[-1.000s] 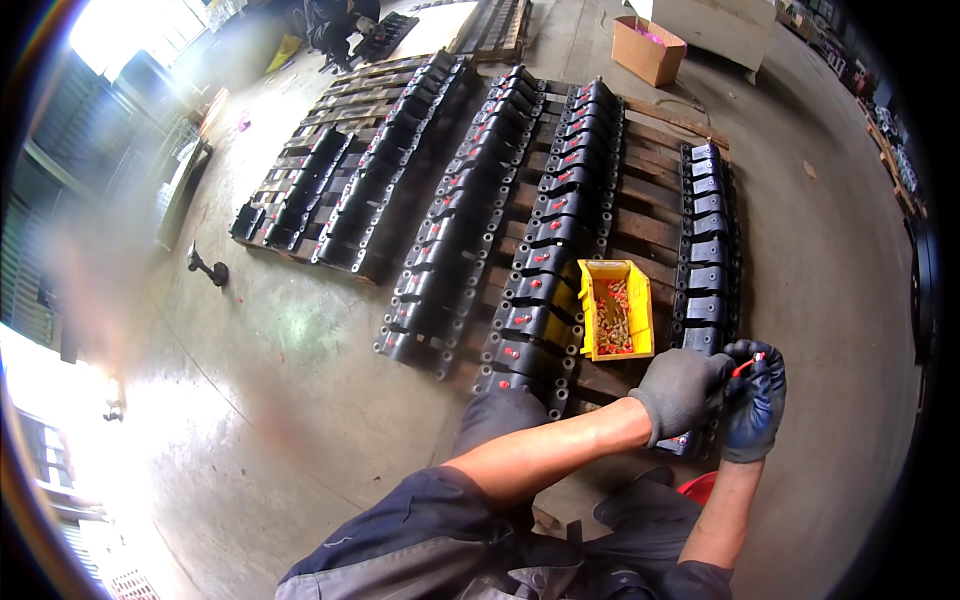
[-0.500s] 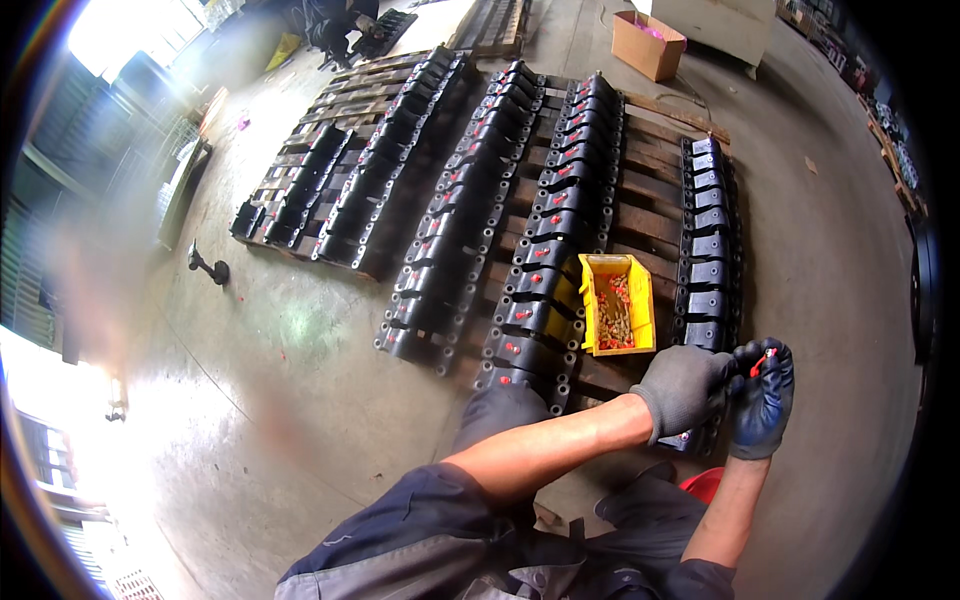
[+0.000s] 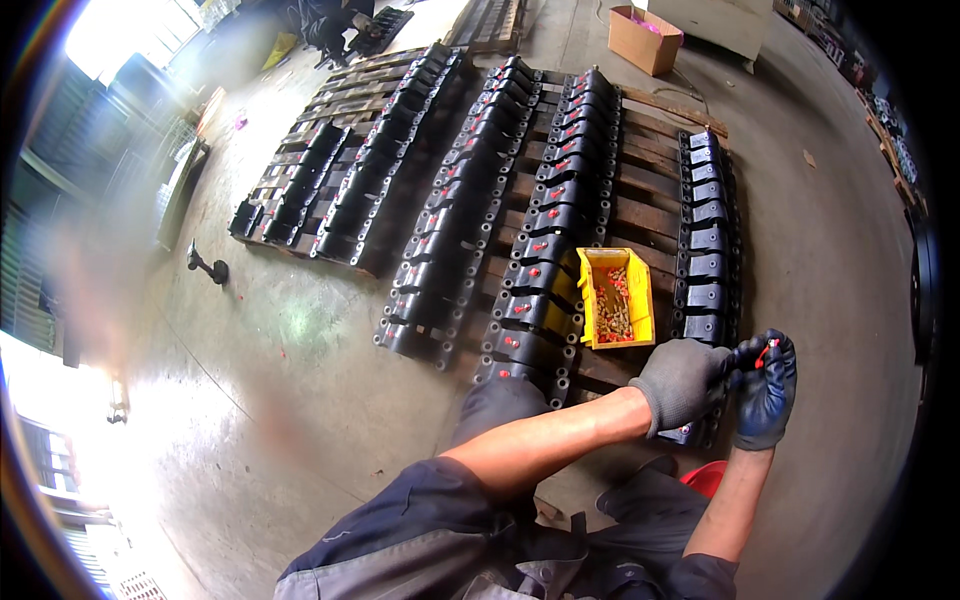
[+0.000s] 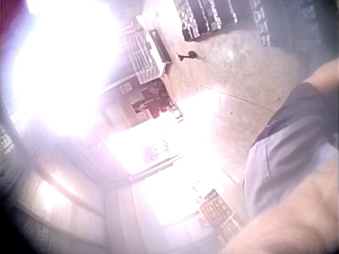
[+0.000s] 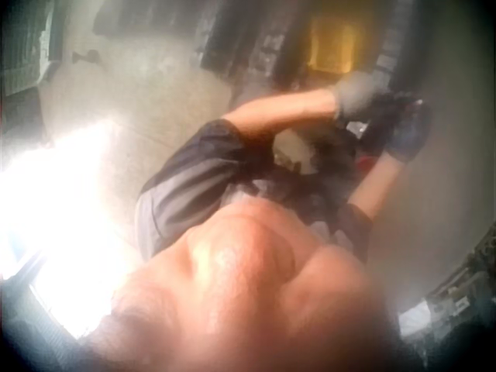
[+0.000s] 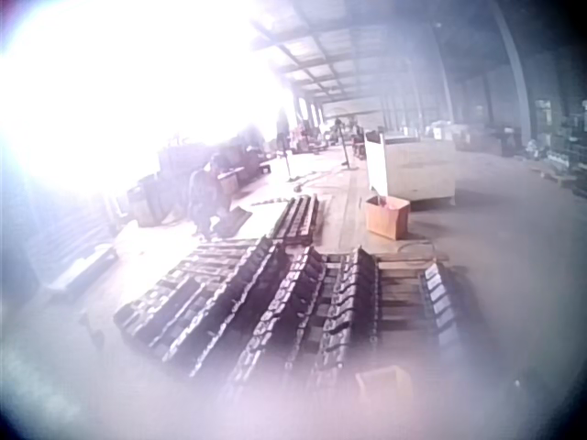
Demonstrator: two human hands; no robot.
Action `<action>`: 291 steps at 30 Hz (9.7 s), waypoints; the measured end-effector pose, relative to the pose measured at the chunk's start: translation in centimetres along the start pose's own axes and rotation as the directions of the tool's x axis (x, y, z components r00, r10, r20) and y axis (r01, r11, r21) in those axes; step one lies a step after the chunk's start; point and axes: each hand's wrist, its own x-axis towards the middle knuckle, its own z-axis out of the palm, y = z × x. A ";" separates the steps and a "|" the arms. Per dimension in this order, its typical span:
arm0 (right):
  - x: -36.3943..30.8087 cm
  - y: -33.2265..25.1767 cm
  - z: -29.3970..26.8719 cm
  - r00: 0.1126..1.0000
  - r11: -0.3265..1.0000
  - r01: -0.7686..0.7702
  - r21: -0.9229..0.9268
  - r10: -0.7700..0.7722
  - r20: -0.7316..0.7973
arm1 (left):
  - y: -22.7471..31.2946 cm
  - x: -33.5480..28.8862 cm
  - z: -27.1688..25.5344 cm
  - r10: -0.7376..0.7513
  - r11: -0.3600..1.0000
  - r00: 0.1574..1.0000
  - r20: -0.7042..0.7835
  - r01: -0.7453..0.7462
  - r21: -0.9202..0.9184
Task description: The person takes small red and silver components from a bin, assembles them by hand, and inserts the assembled piece into a hole in a black metal part on a pallet.
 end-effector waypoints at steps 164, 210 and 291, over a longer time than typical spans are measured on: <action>3.8 17.0 -15.0 0.871 -0.737 0.398 -0.547 0.490 -0.026 | 1.9 -2.9 4.2 0.270 0.944 0.940 0.208 -0.215 -0.251; 5.7 20.5 -18.4 0.881 -0.821 0.294 -0.490 0.431 -0.194 | 2.8 -2.4 1.8 0.158 0.903 0.911 0.382 0.024 -0.430; 1.1 4.9 -6.8 0.944 0.279 -0.314 -0.907 0.195 -0.266 | -1.1 0.0 -1.4 0.028 -0.142 0.958 0.286 0.287 -0.947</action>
